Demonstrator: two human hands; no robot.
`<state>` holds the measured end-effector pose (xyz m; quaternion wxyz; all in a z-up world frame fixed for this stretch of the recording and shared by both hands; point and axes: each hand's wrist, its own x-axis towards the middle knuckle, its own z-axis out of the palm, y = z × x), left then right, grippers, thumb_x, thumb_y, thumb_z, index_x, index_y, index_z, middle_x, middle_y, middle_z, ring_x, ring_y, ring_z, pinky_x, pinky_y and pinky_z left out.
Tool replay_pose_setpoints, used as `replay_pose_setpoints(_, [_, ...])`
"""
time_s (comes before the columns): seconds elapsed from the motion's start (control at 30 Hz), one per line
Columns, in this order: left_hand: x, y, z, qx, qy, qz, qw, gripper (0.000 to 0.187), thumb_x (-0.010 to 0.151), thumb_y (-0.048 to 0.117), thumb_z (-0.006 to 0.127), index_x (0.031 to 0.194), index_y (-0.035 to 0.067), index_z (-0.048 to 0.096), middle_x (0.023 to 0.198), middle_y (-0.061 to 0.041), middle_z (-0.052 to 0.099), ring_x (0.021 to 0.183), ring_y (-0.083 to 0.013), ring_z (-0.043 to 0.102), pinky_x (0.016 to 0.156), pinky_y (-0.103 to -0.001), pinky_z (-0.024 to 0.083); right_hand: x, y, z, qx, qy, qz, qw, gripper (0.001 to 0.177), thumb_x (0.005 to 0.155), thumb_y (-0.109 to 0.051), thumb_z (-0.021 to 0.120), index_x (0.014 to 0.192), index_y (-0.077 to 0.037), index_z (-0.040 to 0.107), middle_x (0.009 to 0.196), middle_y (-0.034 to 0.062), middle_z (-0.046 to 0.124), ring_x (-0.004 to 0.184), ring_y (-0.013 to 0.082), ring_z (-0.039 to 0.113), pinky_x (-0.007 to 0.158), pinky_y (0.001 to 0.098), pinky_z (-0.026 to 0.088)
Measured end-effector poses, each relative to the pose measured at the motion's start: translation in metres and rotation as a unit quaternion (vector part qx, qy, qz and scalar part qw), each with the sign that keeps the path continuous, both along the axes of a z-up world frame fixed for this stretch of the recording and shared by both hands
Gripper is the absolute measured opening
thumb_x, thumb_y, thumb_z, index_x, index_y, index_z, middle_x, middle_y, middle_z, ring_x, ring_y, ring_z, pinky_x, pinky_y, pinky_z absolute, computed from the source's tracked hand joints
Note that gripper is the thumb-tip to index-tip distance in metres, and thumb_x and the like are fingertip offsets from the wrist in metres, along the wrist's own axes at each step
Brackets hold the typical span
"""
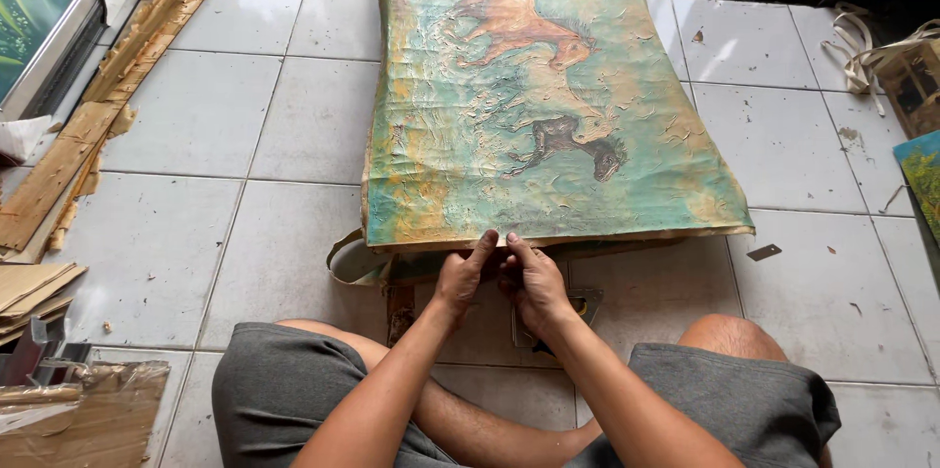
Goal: The person sits on the floor and uses a handheld stapler to attach a large canvas painting to a wooden board. They repeatedly fold the canvas edges over the board and drive staples into the wood to secure the fabric.
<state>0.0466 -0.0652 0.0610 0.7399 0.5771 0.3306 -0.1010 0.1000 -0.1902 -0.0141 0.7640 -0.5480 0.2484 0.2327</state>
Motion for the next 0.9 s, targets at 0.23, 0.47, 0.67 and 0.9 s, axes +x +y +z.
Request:
replay_pose_setpoints(0.23, [0.017, 0.008, -0.066, -0.016, -0.029, 0.041, 0.999, 0.076, 0.084, 0.065, 0.096, 0.091, -0.01, 0.084, 0.088, -0.026, 0.081, 0.084, -0.03, 0.081, 0.078, -0.045, 0.066, -0.015, 0.02, -0.014, 0.048, -0.106, -0.08, 0.99, 0.029, 0.099, -0.033, 0.093, 0.087, -0.018, 0.071, 0.073, -0.0036, 0.07, 0.073, 0.0136, 0.067, 0.073, 0.0294, 0.049])
replay_pose_setpoints(0.47, [0.021, 0.011, -0.073, -0.059, -0.08, 0.127, 0.987, 0.047, 0.088, 0.036, 0.101, 0.079, -0.006, 0.082, 0.07, -0.02, 0.078, 0.064, -0.0265, 0.08, 0.061, -0.044, 0.068, -0.015, 0.02, -0.017, -0.017, -0.129, -0.013, 0.991, 0.034, 0.102, -0.043, 0.09, 0.089, -0.016, 0.074, 0.076, -0.0001, 0.074, 0.071, 0.0122, 0.068, 0.065, 0.0258, 0.05])
replay_pose_setpoints(0.67, [0.028, 0.026, -0.138, -0.067, -0.103, 0.143, 0.982, 0.042, 0.089, 0.034, 0.102, 0.098, -0.004, 0.086, 0.085, -0.016, 0.081, 0.078, -0.0226, 0.08, 0.077, -0.044, 0.069, -0.017, -0.001, 0.026, 0.031, -0.063, -0.055, 0.996, 0.037, 0.103, -0.05, 0.084, 0.095, -0.014, 0.075, 0.077, 0.0064, 0.077, 0.07, 0.02, 0.073, 0.056, 0.0321, 0.057])
replay_pose_setpoints(0.9, [0.023, 0.026, -0.075, -0.051, -0.135, 0.143, 0.979, 0.054, 0.092, 0.035, 0.1, 0.128, 0.0, 0.084, 0.117, -0.013, 0.08, 0.111, -0.0205, 0.072, 0.107, -0.049, 0.059, 0.001, -0.023, 0.012, -0.019, -0.083, -0.122, 0.989, 0.035, 0.096, -0.04, 0.095, 0.094, -0.014, 0.072, 0.076, 0.0014, 0.07, 0.071, 0.016, 0.069, 0.059, 0.0288, 0.058])
